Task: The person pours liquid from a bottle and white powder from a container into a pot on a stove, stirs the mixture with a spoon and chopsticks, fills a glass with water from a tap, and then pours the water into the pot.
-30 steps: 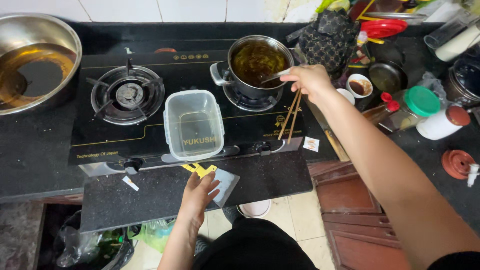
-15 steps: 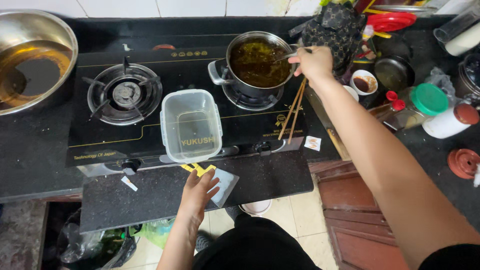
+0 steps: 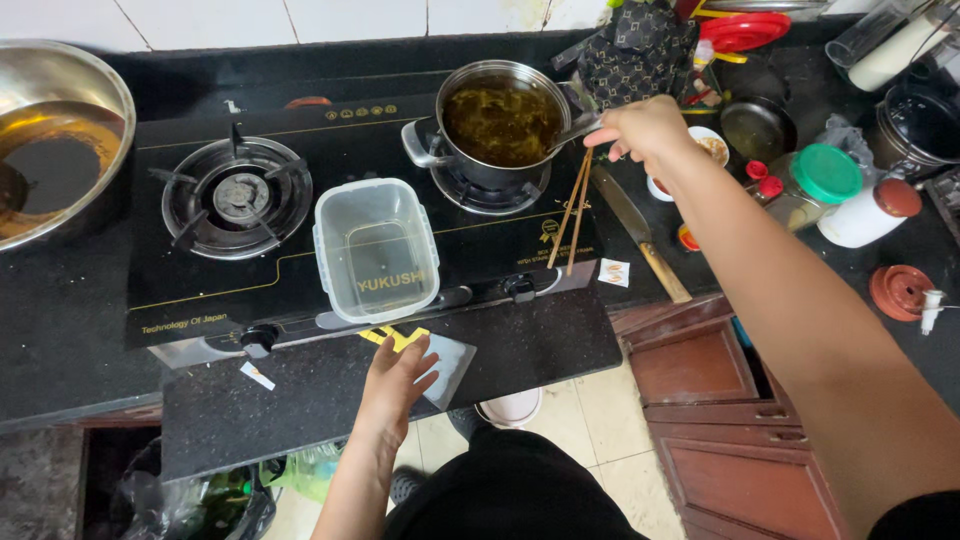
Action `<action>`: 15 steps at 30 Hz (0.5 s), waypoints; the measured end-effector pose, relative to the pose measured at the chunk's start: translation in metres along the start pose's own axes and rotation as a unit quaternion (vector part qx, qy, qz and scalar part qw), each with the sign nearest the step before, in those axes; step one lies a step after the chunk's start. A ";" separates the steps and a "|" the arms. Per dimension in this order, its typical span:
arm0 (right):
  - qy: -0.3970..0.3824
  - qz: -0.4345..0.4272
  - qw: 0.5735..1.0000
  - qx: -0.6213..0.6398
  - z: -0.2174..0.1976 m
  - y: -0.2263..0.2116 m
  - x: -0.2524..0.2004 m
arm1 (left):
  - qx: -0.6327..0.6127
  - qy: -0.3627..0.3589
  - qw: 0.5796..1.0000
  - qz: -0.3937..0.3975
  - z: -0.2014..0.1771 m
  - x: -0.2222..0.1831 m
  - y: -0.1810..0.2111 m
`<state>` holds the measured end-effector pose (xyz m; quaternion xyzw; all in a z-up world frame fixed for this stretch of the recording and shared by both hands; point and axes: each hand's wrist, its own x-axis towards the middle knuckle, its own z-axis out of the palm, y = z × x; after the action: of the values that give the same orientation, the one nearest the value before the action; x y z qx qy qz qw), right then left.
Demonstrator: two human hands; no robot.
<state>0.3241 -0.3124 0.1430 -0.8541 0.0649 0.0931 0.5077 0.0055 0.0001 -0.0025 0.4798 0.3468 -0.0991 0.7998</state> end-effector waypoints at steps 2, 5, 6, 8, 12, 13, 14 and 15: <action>-0.002 0.020 1.000 -0.005 0.005 -0.001 -0.006 | -0.002 -0.001 1.000 0.003 -0.002 0.000 0.000; -0.014 0.042 0.999 0.000 0.016 -0.002 -0.006 | -0.003 0.005 1.000 0.002 -0.006 0.001 0.000; -0.028 0.037 0.999 0.021 0.022 -0.002 -0.005 | -0.002 0.008 1.000 0.000 -0.007 0.001 0.000; -0.044 0.034 0.997 0.048 0.032 -0.004 0.000 | -0.008 0.018 1.000 0.001 -0.009 0.000 -0.001; -0.034 0.035 0.996 0.074 0.051 -0.002 0.013 | -0.029 0.026 0.999 -0.002 -0.009 -0.001 -0.002; -0.028 0.034 0.996 0.082 0.055 -0.001 0.018 | -0.030 0.026 0.999 0.001 -0.009 -0.001 -0.001; -0.021 0.018 0.996 0.089 0.058 0.000 0.023 | -0.031 0.026 0.999 0.003 -0.008 -0.001 0.000; -0.014 0.003 0.995 0.096 0.060 0.002 0.027 | -0.031 0.026 0.999 0.005 -0.008 -0.002 0.000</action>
<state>0.3446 -0.2610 0.1070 -0.7996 0.0696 0.0999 0.5880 0.0008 0.0062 -0.0036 0.4589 0.3674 -0.0716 0.8058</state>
